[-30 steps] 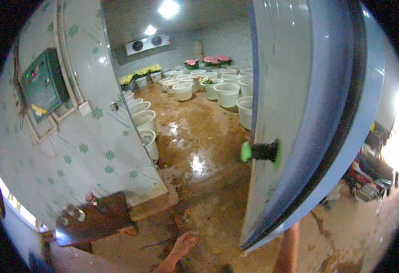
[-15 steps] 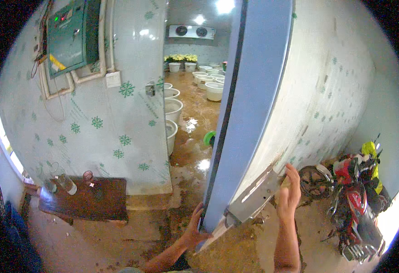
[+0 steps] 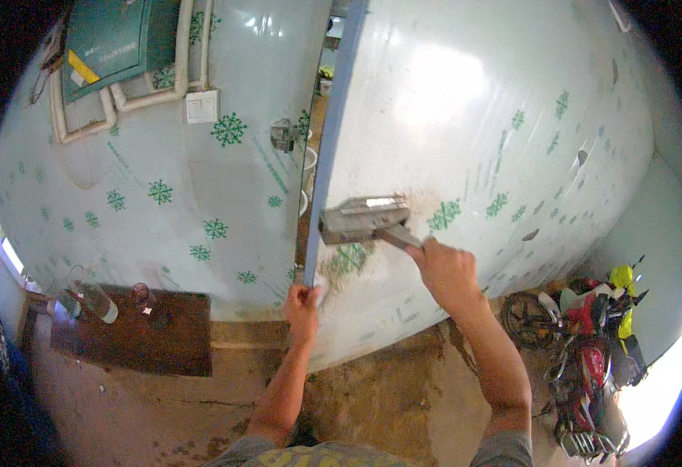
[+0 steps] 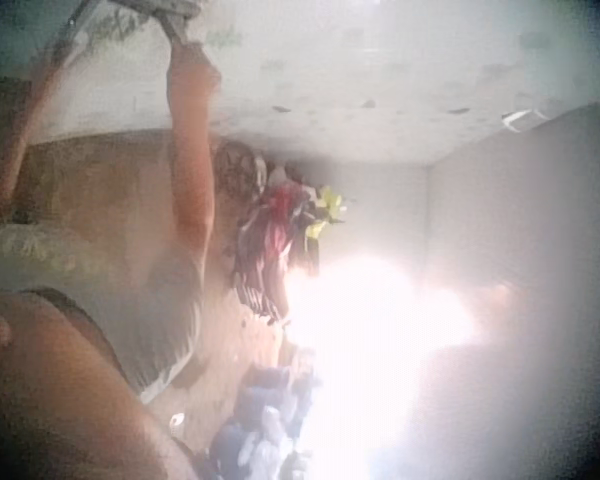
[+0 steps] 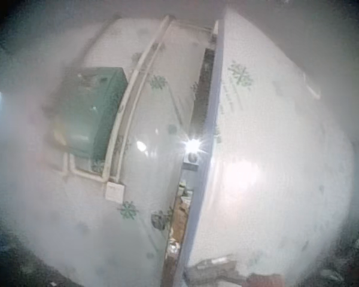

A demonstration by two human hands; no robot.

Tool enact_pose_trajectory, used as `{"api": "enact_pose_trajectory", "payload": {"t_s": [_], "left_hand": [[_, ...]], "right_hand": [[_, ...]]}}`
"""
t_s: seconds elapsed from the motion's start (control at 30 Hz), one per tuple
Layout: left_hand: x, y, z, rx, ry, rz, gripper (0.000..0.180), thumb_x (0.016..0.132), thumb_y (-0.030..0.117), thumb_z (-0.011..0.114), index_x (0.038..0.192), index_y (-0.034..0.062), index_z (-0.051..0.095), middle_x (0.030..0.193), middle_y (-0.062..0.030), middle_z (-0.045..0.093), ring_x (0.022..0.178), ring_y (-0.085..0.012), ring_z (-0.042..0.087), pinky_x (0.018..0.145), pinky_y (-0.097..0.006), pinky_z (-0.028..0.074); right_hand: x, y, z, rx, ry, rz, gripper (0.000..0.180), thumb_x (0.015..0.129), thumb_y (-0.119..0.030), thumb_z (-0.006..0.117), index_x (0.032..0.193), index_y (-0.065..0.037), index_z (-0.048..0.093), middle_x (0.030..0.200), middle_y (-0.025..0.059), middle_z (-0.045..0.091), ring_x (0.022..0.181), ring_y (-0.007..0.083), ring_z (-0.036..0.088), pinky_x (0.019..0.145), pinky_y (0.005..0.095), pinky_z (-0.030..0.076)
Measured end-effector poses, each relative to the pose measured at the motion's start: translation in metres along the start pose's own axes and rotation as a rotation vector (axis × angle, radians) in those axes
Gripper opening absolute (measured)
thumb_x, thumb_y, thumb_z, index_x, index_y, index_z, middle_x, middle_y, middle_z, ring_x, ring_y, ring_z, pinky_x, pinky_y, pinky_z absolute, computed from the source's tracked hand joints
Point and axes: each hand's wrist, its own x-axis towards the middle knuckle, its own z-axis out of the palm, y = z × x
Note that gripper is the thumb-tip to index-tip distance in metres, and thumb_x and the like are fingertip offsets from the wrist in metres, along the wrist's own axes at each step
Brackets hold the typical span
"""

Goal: The person walks through a flower processing room, opens a green mesh bag, and removes a large bunch of pink roses. They then separate the roses into smaller bunches and place them into green fabric dividers on a metal table.

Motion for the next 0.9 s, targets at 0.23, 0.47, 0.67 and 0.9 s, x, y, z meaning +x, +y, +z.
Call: {"api": "enact_pose_trajectory", "payload": {"t_s": [0.23,0.47,0.67,0.9], "left_hand": [[0.138,-0.030,0.028,-0.083,0.076,0.103,0.028,0.071,0.019,0.076,0.072,0.0012,0.054,0.061,-0.0071,0.056,0.050,-0.0151,0.053,0.050,-0.031,0.044],[0.228,-0.042,0.055,-0.064,0.061,0.007,0.025,0.069,0.016,0.075,0.069,0.0020,0.054,0.058,-0.0067,0.058,0.050,-0.0158,0.058,0.049,-0.030,0.045],[0.265,-0.046,0.065,-0.137,0.024,0.006,0.026,0.069,0.013,0.074,0.070,0.0008,0.052,0.062,-0.0077,0.058,0.049,-0.0153,0.058,0.047,-0.028,0.046],[0.272,-0.052,0.063,-0.222,-0.053,-0.027,0.027,0.069,0.009,0.075,0.071,-0.0004,0.049,0.066,-0.0076,0.058,0.050,-0.0136,0.057,0.047,-0.027,0.048]], "right_hand": [[0.104,-0.028,0.067,-0.045,-0.022,0.027,0.044,0.094,-0.042,0.046,0.074,-0.005,0.054,0.055,0.0134,0.059,0.051,0.0304,0.062,0.045,0.0402,0.049],[0.178,-0.042,0.112,-0.052,-0.050,0.083,0.045,0.096,-0.043,0.043,0.077,-0.004,0.056,0.060,0.0161,0.062,0.057,0.0314,0.065,0.049,0.0415,0.051],[0.207,-0.040,0.139,-0.064,-0.012,0.053,0.044,0.095,-0.042,0.044,0.076,-0.005,0.056,0.055,0.0129,0.060,0.053,0.0295,0.064,0.045,0.0385,0.049],[0.224,-0.004,0.153,0.136,0.002,-0.058,0.037,0.092,-0.039,0.051,0.078,-0.005,0.054,0.060,0.0141,0.059,0.057,0.0341,0.060,0.052,0.0416,0.047]]}}
